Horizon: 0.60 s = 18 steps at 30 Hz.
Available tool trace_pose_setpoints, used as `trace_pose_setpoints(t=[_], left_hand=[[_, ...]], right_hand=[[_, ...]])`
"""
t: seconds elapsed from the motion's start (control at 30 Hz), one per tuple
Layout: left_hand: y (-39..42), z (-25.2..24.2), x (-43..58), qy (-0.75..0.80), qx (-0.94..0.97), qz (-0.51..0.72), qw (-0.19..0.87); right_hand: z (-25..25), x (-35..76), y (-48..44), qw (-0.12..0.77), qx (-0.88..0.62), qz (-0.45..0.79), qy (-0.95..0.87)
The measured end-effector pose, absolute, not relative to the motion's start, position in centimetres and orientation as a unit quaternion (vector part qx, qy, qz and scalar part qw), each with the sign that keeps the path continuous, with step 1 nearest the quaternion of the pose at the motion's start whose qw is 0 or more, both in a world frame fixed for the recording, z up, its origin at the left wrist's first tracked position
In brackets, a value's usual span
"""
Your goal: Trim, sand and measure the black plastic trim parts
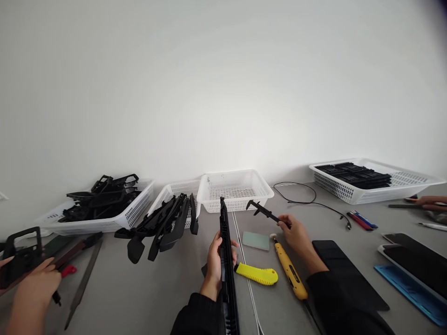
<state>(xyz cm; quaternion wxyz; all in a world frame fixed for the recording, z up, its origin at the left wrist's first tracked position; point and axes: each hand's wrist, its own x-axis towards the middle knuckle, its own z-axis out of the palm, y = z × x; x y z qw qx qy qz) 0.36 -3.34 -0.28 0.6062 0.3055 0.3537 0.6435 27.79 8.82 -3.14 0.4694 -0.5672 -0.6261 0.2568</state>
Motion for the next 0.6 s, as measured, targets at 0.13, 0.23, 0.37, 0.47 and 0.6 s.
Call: trace_pose_setpoints(t=[0.13, 0.23, 0.37, 0.47, 0.6], left_hand=[[-3.4, -0.1, 0.5, 0.359, 0.305, 0.644, 0.603], [-3.6, 0.0, 0.4, 0.362, 0.302, 0.640, 0.606], [-3.7, 0.1, 0.3, 0.394, 0.307, 0.613, 0.612], [-3.8, 0.2, 0.3, 0.411, 0.320, 0.604, 0.604], [-4.1, 0.6, 0.7, 0.427, 0.316, 0.607, 0.591]], right_hand=[[0.1, 28.7, 6.2, 0.507, -0.514, 0.329, -0.609], [2.5, 28.4, 2.0, 0.515, -0.493, 0.441, -0.545], [3.5, 24.3, -4.3, 0.567, -0.442, 0.564, -0.407], [2.4, 19.5, -7.8, 0.551, -0.376, 0.668, -0.330], [0.4, 15.1, -10.1, 0.543, -0.361, 0.716, -0.249]])
